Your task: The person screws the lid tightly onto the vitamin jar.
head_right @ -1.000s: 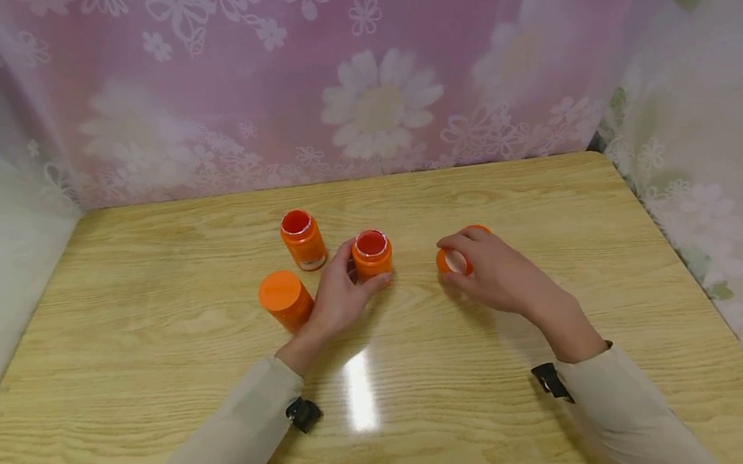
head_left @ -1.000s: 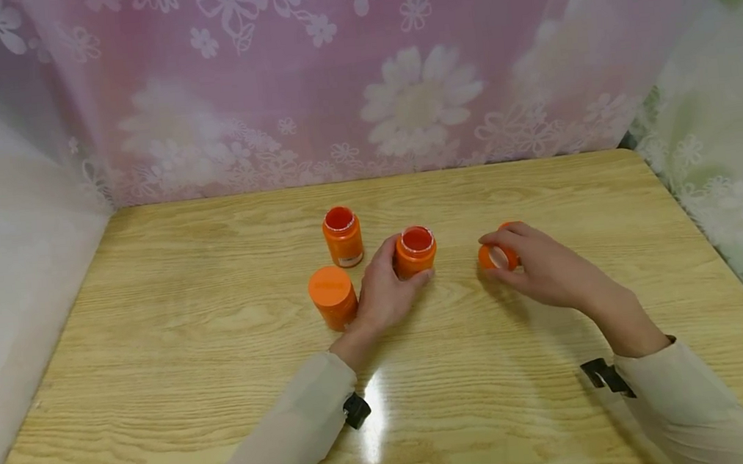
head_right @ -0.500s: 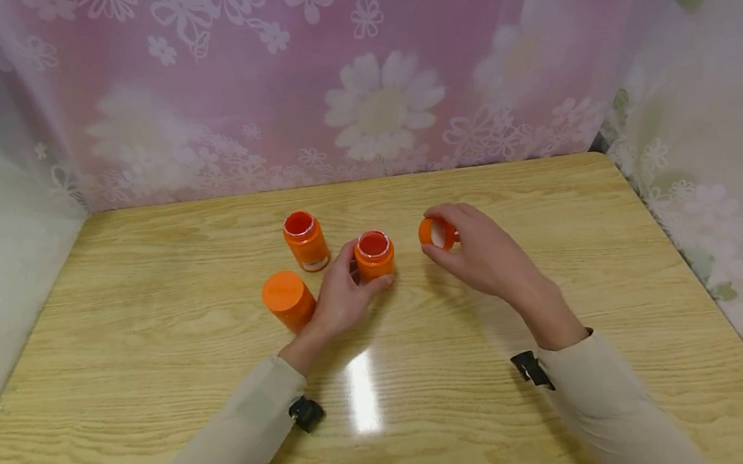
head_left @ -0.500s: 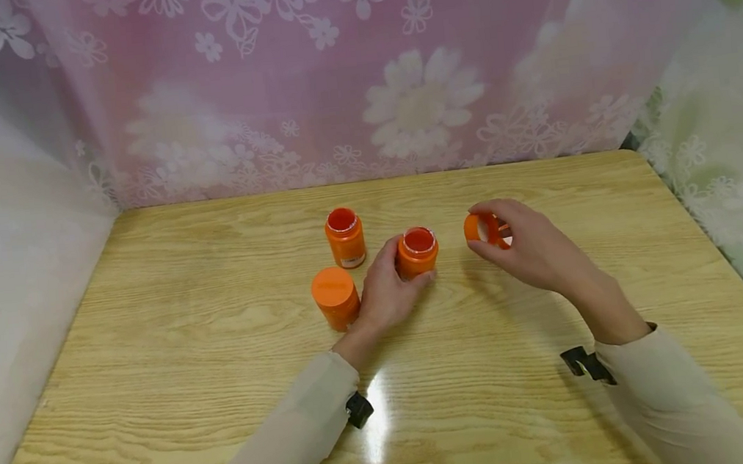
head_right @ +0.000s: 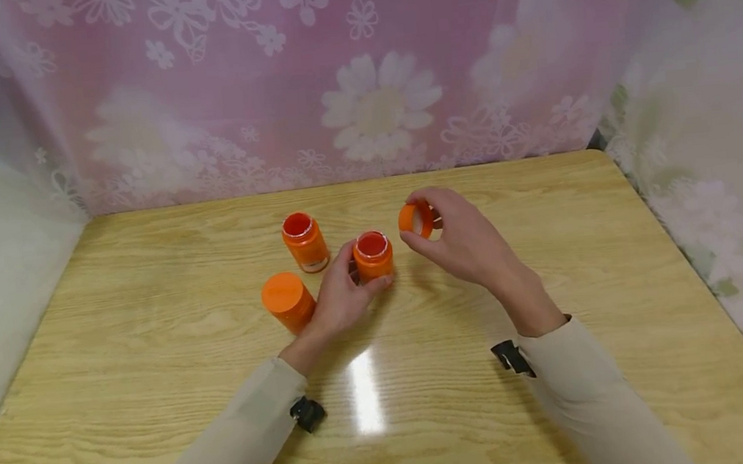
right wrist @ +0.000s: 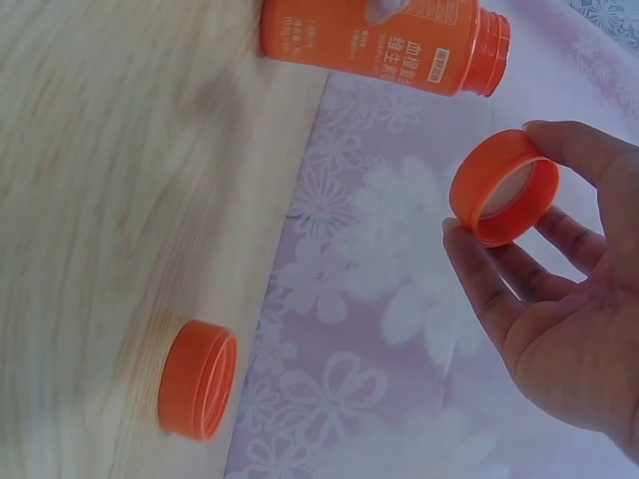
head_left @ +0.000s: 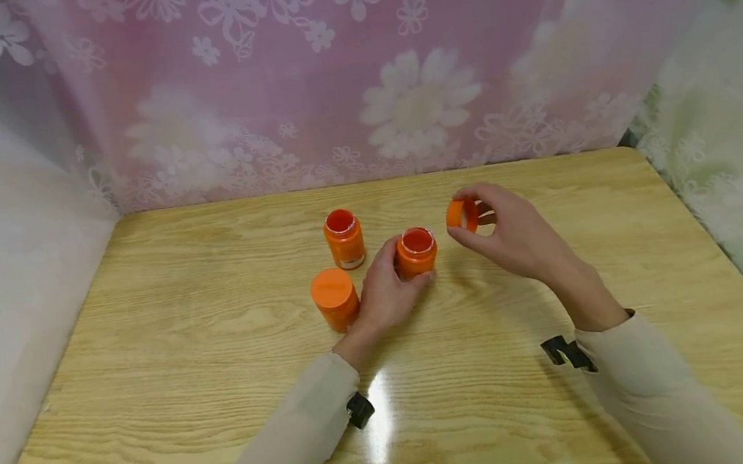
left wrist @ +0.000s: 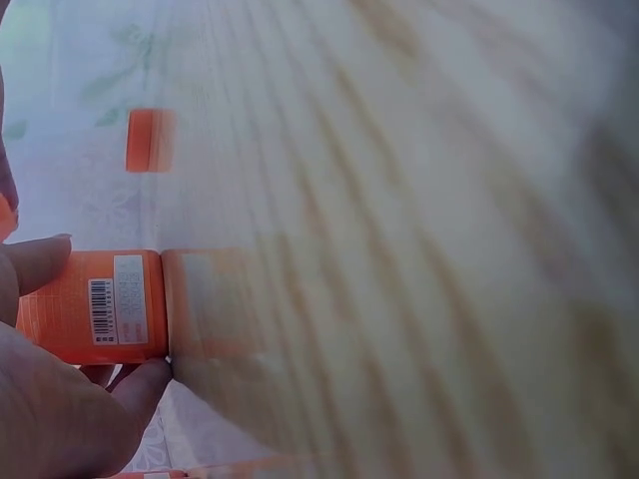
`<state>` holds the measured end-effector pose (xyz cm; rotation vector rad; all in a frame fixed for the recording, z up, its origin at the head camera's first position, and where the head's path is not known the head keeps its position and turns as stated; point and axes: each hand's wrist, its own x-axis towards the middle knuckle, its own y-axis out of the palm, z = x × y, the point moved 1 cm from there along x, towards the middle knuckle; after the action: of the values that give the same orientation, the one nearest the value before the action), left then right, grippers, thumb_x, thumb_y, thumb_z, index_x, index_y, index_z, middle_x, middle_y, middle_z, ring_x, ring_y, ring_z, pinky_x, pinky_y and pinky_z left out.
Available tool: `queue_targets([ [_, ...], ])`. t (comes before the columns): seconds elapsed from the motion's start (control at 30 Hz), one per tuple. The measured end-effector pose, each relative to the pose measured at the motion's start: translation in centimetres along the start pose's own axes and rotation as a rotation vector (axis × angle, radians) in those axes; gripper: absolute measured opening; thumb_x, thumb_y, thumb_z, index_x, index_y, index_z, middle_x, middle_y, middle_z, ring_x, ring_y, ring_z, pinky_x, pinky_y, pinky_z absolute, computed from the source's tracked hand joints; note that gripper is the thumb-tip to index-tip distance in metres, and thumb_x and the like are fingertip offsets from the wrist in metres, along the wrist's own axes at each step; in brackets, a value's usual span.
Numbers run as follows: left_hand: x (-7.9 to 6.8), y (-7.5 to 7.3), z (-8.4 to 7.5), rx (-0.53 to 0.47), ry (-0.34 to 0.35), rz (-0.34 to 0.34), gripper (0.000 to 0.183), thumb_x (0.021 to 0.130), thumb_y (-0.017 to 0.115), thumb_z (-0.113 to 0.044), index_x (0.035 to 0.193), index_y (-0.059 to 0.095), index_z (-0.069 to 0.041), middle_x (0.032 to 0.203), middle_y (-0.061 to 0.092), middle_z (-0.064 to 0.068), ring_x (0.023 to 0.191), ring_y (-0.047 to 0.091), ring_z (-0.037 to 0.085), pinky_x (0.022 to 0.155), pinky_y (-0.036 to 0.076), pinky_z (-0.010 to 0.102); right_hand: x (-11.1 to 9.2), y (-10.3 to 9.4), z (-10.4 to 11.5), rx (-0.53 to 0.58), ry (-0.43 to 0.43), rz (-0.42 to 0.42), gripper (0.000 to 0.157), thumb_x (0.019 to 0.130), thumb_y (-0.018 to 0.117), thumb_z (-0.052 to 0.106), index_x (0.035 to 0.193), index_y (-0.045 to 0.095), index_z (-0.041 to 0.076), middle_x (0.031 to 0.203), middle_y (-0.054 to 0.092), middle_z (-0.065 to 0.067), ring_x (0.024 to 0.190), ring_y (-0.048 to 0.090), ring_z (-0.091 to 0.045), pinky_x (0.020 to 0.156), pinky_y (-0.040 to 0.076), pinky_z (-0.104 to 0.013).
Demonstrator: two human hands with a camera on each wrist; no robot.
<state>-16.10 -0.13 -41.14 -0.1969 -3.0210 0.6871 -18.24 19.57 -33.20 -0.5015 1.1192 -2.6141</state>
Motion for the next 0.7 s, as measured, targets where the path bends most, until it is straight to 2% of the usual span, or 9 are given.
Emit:
queue_targets([
  [0.33, 0.1, 0.0, 0.0, -0.001, 0.011, 0.003, 0.066, 0.083, 0.076, -0.019, 0.140, 0.042, -0.013, 0.130, 0.053, 0.000, 0.119, 0.049, 0.012, 0.105, 0.033, 0.032, 0.6, 0.3, 0.8, 0.069, -0.040, -0.047, 0.049, 0.089, 0.070, 0.029, 0.133, 0.055, 0.012, 0.118, 0.054, -0.003, 0.098, 0.055, -0.018, 0.090, 0.049, -0.042],
  [0.5, 0.0, -0.1, -0.1, -0.001, 0.012, 0.004, 0.066, 0.083, 0.076, -0.019, 0.140, 0.042, -0.014, 0.130, 0.053, 0.000, 0.119, 0.050, 0.013, 0.106, 0.034, 0.034, 0.9, 0.6, 1.4, 0.144, -0.039, -0.079, 0.047, 0.089, 0.069, 0.030, 0.129, 0.057, 0.011, 0.116, 0.054, -0.001, 0.098, 0.056, -0.016, 0.090, 0.049, -0.041],
  [0.7, -0.1, -0.2, -0.1, -0.012, 0.020, 0.006, 0.064, 0.084, 0.076, -0.017, 0.138, 0.043, -0.014, 0.128, 0.054, -0.001, 0.117, 0.051, 0.013, 0.105, 0.035, 0.035, 1.2, 1.1, 1.9, 0.251, -0.030, -0.092, 0.044, 0.087, 0.072, 0.025, 0.124, 0.055, 0.009, 0.116, 0.054, -0.001, 0.098, 0.058, -0.015, 0.091, 0.048, -0.037],
])
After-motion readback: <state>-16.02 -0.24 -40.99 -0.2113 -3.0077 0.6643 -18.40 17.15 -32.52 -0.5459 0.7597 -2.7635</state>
